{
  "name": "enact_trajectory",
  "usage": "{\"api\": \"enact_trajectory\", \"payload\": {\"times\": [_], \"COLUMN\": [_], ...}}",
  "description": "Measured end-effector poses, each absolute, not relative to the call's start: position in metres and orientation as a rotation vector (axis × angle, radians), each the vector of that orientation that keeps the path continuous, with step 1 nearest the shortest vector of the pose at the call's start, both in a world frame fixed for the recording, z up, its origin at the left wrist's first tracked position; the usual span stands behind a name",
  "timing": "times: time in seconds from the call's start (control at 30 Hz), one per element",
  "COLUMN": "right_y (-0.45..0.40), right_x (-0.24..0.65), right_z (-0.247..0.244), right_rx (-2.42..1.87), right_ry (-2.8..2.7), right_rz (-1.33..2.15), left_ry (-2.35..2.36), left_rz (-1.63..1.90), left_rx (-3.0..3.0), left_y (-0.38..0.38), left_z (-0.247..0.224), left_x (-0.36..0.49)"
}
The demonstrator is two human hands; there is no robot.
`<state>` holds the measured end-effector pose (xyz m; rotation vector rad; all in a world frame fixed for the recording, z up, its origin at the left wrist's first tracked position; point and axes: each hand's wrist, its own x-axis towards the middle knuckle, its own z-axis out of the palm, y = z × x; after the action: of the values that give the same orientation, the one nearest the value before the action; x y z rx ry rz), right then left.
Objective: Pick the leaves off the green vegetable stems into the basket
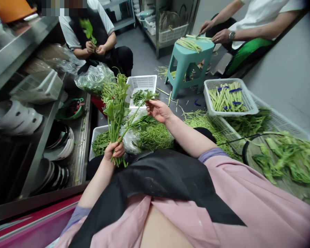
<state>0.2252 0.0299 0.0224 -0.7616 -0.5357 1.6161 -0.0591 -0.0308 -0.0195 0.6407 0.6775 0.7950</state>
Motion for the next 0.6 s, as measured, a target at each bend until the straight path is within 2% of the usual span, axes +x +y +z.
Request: {"api": "enact_trajectory", "payload": {"times": [0.3, 0.5, 0.6], "right_y": [0.03, 0.048, 0.061], "right_x": [0.213, 0.244, 0.271], "right_z": [0.025, 0.007, -0.014], "right_rx": [-0.882, -1.178, -1.406], "right_ry": [-0.561, -0.901, -0.839], "right_rz": [1.427, 0.674, 0.561], "left_ry": [0.61, 0.564, 0.544], "left_rz": [0.723, 0.725, 0.724], "left_rx": [0.71, 0.73, 0.743], "left_y": [-0.035, -0.041, -0.041], "left_z": [-0.014, -0.01, -0.01], "left_x": [-0.06, -0.066, -0.07]}}
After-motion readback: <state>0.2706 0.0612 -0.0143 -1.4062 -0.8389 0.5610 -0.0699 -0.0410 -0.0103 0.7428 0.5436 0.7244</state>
